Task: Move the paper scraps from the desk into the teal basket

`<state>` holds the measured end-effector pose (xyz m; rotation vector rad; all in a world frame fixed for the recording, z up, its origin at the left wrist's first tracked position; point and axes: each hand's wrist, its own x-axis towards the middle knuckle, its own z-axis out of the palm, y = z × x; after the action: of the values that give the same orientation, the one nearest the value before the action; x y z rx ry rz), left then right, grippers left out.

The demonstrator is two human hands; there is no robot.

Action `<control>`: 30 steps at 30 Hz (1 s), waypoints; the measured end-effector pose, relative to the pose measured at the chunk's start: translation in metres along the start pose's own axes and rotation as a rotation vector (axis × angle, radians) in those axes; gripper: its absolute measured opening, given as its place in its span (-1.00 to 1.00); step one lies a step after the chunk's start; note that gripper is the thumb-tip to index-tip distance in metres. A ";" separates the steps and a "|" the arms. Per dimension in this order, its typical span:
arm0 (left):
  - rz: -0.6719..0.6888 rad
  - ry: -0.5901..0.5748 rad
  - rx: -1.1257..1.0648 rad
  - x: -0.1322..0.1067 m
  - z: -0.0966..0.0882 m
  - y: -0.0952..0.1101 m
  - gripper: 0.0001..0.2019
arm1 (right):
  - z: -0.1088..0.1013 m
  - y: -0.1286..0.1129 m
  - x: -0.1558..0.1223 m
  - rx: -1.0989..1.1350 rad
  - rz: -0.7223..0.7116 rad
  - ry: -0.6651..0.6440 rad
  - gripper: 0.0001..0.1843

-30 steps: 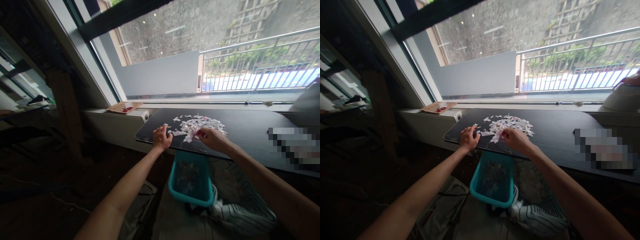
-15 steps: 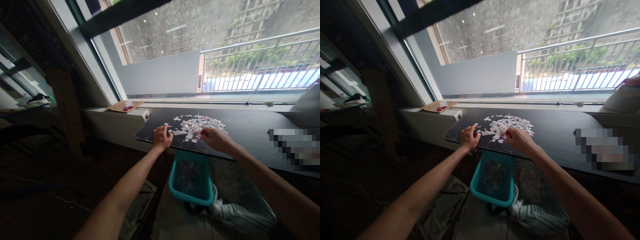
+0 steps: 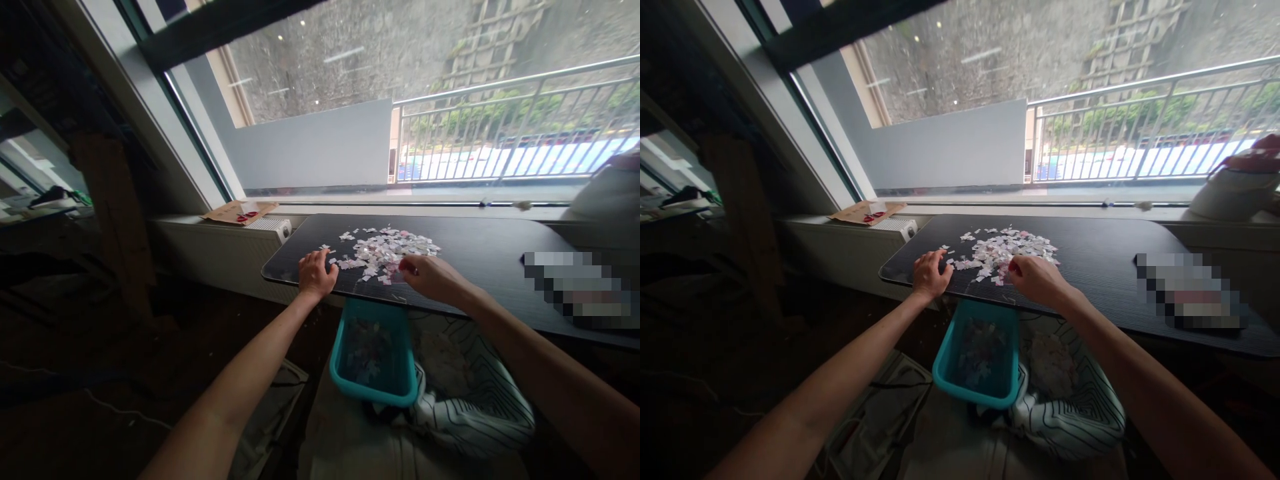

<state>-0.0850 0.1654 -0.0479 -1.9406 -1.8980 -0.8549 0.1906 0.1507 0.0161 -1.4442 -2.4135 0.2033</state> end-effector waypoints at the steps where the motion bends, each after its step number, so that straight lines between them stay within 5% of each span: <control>1: 0.000 -0.001 -0.001 0.000 0.000 0.000 -0.66 | -0.001 0.003 -0.001 -0.011 0.010 -0.004 -0.77; 13: -0.010 -0.045 0.000 0.000 -0.004 0.002 -0.69 | -0.002 0.025 -0.015 0.021 0.073 0.065 -0.77; 22: -0.101 -0.124 0.063 0.015 -0.001 -0.004 -0.76 | 0.051 0.039 0.006 0.819 0.058 0.347 -0.65; 30: -0.122 -0.164 0.111 0.022 0.006 0.002 -0.75 | 0.055 0.039 0.001 0.973 0.084 0.420 -0.68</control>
<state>-0.0827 0.1863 -0.0392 -1.8967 -2.1278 -0.6234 0.2040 0.1727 -0.0461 -0.9741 -1.5290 0.8529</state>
